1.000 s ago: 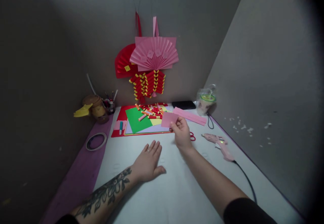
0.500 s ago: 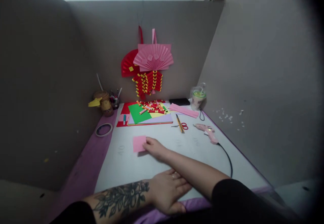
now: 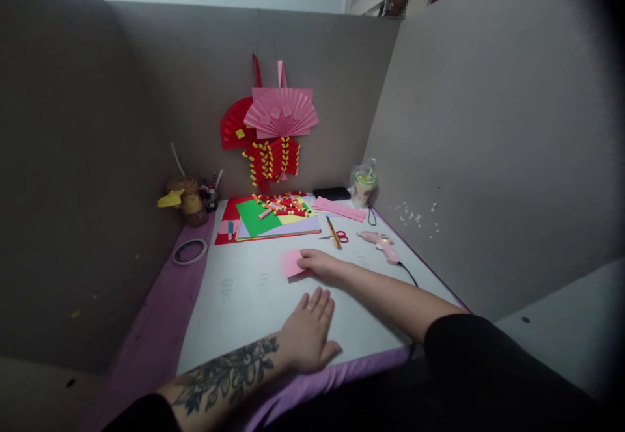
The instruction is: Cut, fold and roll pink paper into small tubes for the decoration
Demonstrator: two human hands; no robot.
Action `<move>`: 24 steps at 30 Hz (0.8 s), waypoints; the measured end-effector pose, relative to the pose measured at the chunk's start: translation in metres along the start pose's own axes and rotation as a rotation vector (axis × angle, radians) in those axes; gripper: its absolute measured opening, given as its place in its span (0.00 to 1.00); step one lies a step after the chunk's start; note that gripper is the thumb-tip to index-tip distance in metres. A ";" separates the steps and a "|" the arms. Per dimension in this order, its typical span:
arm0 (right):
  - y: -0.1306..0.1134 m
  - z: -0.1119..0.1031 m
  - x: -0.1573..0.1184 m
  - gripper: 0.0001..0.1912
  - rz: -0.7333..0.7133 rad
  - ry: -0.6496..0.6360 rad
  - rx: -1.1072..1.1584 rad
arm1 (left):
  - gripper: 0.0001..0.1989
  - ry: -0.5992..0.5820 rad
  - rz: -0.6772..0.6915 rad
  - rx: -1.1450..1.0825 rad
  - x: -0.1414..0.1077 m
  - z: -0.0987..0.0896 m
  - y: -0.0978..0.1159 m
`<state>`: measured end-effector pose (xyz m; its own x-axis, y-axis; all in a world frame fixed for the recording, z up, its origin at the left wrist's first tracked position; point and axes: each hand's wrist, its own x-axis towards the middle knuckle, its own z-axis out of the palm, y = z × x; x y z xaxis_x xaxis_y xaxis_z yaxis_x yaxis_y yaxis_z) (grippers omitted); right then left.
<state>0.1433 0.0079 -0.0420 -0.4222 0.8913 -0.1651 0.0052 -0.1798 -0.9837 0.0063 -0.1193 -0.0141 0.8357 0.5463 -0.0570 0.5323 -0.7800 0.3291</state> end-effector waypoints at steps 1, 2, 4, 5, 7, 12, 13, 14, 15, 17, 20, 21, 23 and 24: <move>0.000 0.003 0.003 0.11 -0.007 0.017 -0.018 | 0.38 -0.027 0.066 0.003 0.001 0.003 0.007; 0.000 0.008 0.007 0.11 -0.019 0.031 -0.035 | 0.38 -0.038 0.131 -0.006 0.003 0.005 0.013; -0.002 0.027 0.017 0.10 -0.053 0.043 -0.055 | 0.37 -0.024 0.238 -0.036 0.007 0.006 0.025; -0.003 0.040 0.023 0.10 -0.075 0.038 -0.057 | 0.35 -0.018 0.290 -0.062 0.009 0.005 0.029; -0.004 0.064 0.031 0.11 -0.122 0.014 -0.056 | 0.29 -0.008 0.372 -0.140 0.008 0.002 0.031; 0.002 0.086 0.035 0.15 -0.241 0.055 -0.095 | 0.22 0.050 0.180 -0.202 -0.022 -0.005 0.006; 0.004 0.081 0.034 0.15 -0.255 0.077 -0.113 | 0.24 0.037 0.120 -0.163 -0.032 -0.007 -0.003; 0.005 0.074 0.032 0.16 -0.265 0.100 -0.141 | 0.28 0.012 0.068 -0.116 -0.043 -0.008 -0.013; 0.006 0.066 0.029 0.16 -0.272 0.126 -0.178 | 0.32 0.008 -0.024 -0.073 -0.055 -0.010 -0.024; 0.007 0.050 0.020 0.14 -0.274 0.188 -0.279 | 0.33 0.036 -0.270 0.020 -0.075 -0.015 -0.048; 0.007 0.030 0.000 0.12 -0.240 0.289 -0.470 | 0.33 0.092 -0.635 0.137 -0.098 -0.022 -0.083; 0.007 0.024 -0.009 0.11 -0.222 0.321 -0.533 | 0.34 0.102 -0.702 0.164 -0.104 -0.024 -0.092; 0.008 0.015 -0.027 0.12 -0.179 0.385 -0.645 | 0.37 0.086 -0.775 0.192 -0.112 -0.026 -0.105; 0.009 0.010 -0.036 0.14 -0.156 0.417 -0.692 | 0.39 0.069 -0.786 0.195 -0.115 -0.028 -0.109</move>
<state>0.1494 -0.0302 -0.0444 -0.0938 0.9908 0.0981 0.5899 0.1346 -0.7961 -0.1514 -0.0885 -0.0169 0.2008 0.9692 -0.1425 0.9795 -0.1961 0.0467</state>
